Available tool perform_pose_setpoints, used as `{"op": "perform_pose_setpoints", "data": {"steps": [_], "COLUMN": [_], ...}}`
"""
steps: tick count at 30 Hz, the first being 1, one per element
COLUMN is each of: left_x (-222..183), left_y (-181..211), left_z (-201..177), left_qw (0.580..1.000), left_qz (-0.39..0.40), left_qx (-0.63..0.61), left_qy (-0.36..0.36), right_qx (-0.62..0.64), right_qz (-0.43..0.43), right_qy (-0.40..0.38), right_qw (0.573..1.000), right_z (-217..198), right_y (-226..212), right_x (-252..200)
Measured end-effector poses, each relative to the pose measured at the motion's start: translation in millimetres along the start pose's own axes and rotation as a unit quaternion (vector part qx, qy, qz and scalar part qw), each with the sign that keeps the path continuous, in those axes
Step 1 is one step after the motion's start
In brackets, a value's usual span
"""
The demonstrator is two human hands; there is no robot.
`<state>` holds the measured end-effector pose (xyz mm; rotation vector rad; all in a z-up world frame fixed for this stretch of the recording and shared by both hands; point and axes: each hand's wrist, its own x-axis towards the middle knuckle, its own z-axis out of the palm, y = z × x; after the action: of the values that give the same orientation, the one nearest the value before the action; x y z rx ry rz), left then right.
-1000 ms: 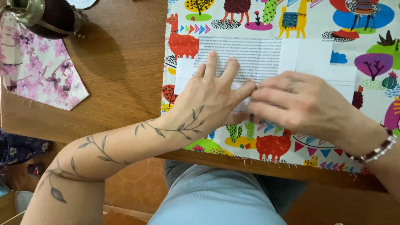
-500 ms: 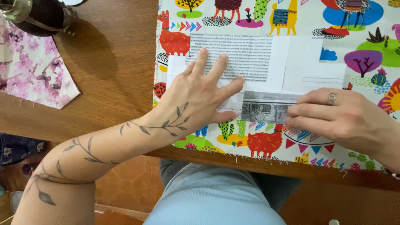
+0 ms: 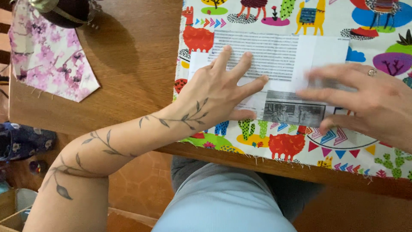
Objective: Unfolding fabric and positioning a paper pattern on a table
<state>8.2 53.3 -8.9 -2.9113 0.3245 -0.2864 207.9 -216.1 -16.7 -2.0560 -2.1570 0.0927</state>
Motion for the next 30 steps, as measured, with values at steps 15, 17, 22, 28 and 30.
{"op": "perform_pose_setpoints", "data": {"steps": [15, 17, 22, 28, 30], "left_x": [4, 5, -3, -8, -9], "left_y": [-63, -63, -60, -39, -20], "left_z": [-2, -1, -1, -8, -9], "left_qw": [0.967, 0.962, 0.974, 0.978, 0.982], "left_qz": [0.14, 0.138, 0.126, 0.049, 0.023], "left_qx": [-0.169, -0.183, -0.137, -0.185, -0.185], "left_qy": [-0.126, -0.15, -0.132, -0.082, -0.016], "right_qx": [0.039, 0.05, 0.011, 0.009, 0.007], "right_qz": [0.104, 0.112, 0.094, 0.093, 0.097], "right_qy": [-0.091, -0.085, -0.041, -0.015, -0.019], "right_qw": [0.99, 0.989, 0.995, 0.995, 0.995], "right_z": [16, 13, 7, 7, 6], "right_y": [19, 18, 18, 22, 22], "right_x": [7, 9, 9, 9, 10]}}
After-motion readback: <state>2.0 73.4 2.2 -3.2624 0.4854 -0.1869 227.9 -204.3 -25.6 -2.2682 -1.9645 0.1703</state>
